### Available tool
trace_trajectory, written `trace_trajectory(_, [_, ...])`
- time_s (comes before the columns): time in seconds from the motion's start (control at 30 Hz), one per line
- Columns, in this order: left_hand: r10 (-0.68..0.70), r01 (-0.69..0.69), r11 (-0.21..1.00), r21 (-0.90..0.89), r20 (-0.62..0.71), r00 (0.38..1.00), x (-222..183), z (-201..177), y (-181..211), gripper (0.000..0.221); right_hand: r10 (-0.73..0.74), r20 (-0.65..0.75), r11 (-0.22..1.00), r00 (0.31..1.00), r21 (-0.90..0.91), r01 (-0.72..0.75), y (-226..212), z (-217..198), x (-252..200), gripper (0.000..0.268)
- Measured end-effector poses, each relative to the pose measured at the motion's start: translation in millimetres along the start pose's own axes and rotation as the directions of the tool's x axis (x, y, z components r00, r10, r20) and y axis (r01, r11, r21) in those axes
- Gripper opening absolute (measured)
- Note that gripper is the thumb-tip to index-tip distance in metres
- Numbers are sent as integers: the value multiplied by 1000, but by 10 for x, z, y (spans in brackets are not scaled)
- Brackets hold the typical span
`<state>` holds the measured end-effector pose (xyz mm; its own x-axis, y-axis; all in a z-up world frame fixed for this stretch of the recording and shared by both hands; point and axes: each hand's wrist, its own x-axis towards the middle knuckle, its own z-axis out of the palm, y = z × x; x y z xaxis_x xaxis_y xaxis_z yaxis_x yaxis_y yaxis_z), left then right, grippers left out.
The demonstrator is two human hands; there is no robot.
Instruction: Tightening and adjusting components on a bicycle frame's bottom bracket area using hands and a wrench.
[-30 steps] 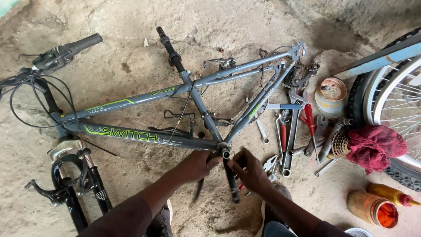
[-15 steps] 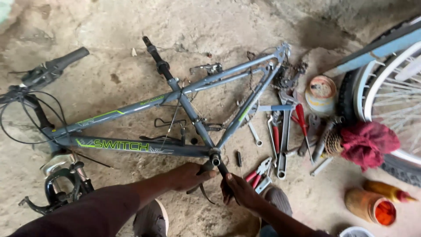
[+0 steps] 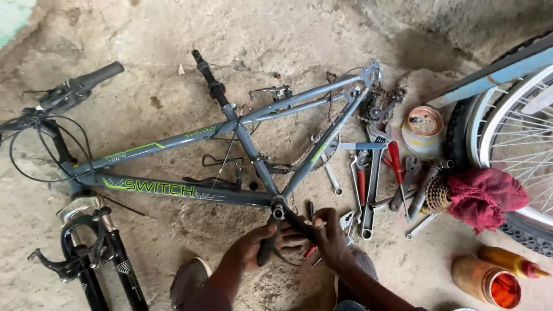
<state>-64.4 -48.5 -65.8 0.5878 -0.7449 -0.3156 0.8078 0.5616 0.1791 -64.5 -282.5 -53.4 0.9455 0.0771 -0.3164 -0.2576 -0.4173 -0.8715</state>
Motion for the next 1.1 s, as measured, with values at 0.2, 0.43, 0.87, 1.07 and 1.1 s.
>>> trace_trajectory(0.2, [233, -195, 945, -264, 124, 964, 239, 142, -414, 100, 24, 472, 989, 881, 117, -90, -730, -261, 87, 100])
trace_trajectory(0.43, [466, -472, 880, -52, -102, 879, 629, 269, -706, 10, -107, 326, 994, 939, 36, 101, -369, -165, -128, 145])
trace_trajectory(0.87, [239, -478, 833, -278, -599, 764, 529, 364, -830, 59, -226, 171, 751, 959, -596, 284, -715, 106, -12, 47])
trace_trajectory(1.07, [122, 234, 854, 466, -614, 780, -70, 692, 10, 37, -168, 206, 884, 964, -402, 240, -642, -4, 65, 37])
trace_trajectory(1.1, [17, 427, 663, 615, -583, 812, -176, 653, 188, 38, -5, 258, 916, 966, -385, 108, -662, -51, 109, 33])
